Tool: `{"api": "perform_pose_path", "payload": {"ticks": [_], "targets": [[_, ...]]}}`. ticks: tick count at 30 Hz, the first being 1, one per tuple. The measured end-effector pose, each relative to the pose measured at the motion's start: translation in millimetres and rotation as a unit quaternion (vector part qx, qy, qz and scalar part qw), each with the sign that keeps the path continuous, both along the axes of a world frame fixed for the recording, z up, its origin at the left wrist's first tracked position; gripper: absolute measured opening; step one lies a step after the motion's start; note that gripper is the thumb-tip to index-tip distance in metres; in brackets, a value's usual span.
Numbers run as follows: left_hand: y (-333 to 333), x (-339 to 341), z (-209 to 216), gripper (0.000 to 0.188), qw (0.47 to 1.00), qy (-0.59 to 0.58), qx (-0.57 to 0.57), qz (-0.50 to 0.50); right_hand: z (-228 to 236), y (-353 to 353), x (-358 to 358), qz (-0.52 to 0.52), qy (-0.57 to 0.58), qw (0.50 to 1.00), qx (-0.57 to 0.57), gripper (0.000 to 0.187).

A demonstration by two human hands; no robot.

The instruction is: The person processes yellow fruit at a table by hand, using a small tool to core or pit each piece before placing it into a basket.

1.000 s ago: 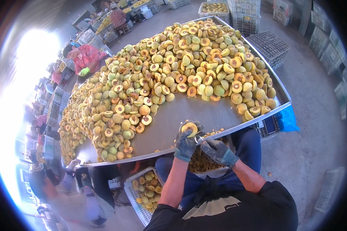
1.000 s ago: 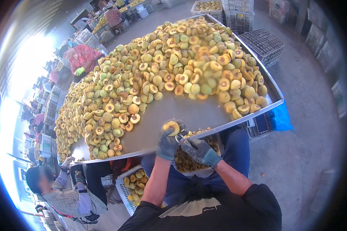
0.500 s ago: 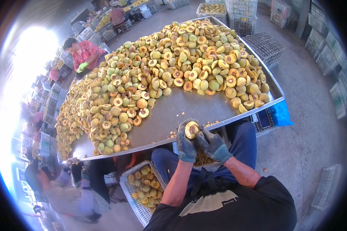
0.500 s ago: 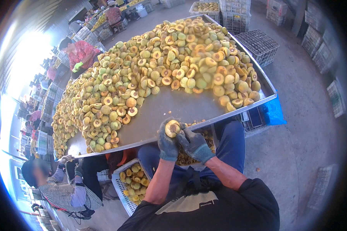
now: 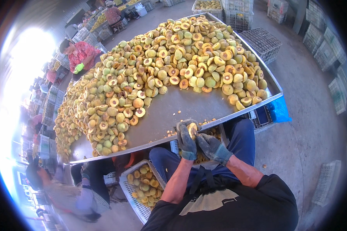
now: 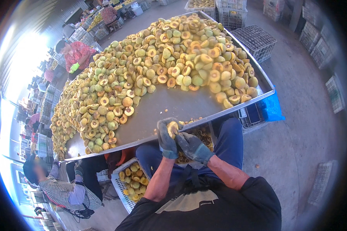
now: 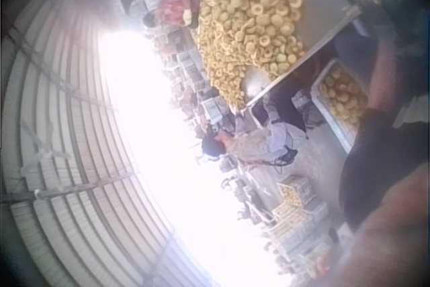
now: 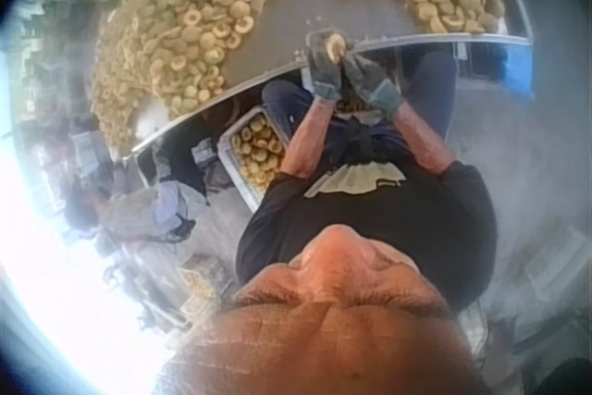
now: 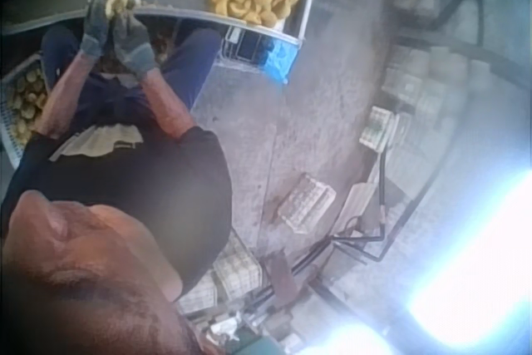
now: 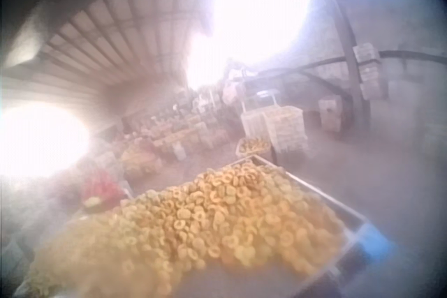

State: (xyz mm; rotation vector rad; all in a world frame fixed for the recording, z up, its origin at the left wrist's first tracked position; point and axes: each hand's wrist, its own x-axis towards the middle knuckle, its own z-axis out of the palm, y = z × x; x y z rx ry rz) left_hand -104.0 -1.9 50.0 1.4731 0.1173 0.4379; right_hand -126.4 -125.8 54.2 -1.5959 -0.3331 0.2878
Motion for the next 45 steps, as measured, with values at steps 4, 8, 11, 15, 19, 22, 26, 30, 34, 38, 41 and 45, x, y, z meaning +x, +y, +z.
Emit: {"api": "perform_pose_path", "payload": {"ticks": [4,8,11,15,19,22,26,30,34,38,41,45], "targets": [[18.8,1.9,-31.4,0.033,0.996,-0.039,0.038,-0.071,-12.3,-0.2,1.7,0.009,0.054,0.997,0.053,0.031],[31.1,0.3,-33.9,0.041,0.986,0.038,0.037,-0.156,-12.1,-7.8,5.3,0.005,0.003,1.0,-0.021,0.032],[37.2,0.8,-5.0,0.048,0.979,0.066,0.037,-0.191,-8.0,-8.9,10.2,0.017,-0.099,0.993,-0.066,0.03],[37.0,7.3,-3.5,0.049,0.934,0.197,-0.248,-0.165,-10.5,-7.9,13.1,0.039,-0.134,0.985,-0.1,0.025],[26.0,7.3,-12.0,0.045,0.949,0.177,-0.234,-0.114,-11.0,-10.6,13.5,0.048,-0.155,0.982,-0.094,0.022],[16.4,3.7,-8.3,0.041,0.953,0.158,-0.241,-0.095,-13.6,-11.2,11.0,0.04,-0.149,0.985,-0.079,0.021],[13.8,1.8,-8.1,0.035,0.968,0.067,-0.195,-0.145,-14.6,-15.0,11.7,0.061,-0.138,0.984,-0.089,0.021],[1.4,-3.4,5.6,0.031,0.982,0.069,-0.166,-0.061,-27.4,-14.5,11.4,0.07,-0.188,0.976,-0.086,0.023],[7.0,-1.8,0.7,0.027,0.995,-0.061,0.045,-0.065,-7.4,-13.0,1.8,0.079,-0.144,0.986,-0.005,0.028],[12.9,3.6,-16.1,0.03,0.987,-0.115,0.082,-0.082,-10.5,-20.4,2.7,0.133,0.212,0.961,0.119,0.035],[21.0,-3.8,-7.2,0.031,0.985,-0.027,0.128,-0.113,-24.6,-19.8,5.2,0.118,-0.04,0.992,-0.006,0.039],[26.3,-9.3,12.1,0.038,0.984,0.015,0.126,-0.126,0.4,-10.9,3.3,0.12,0.171,0.977,0.047,0.039]]}}
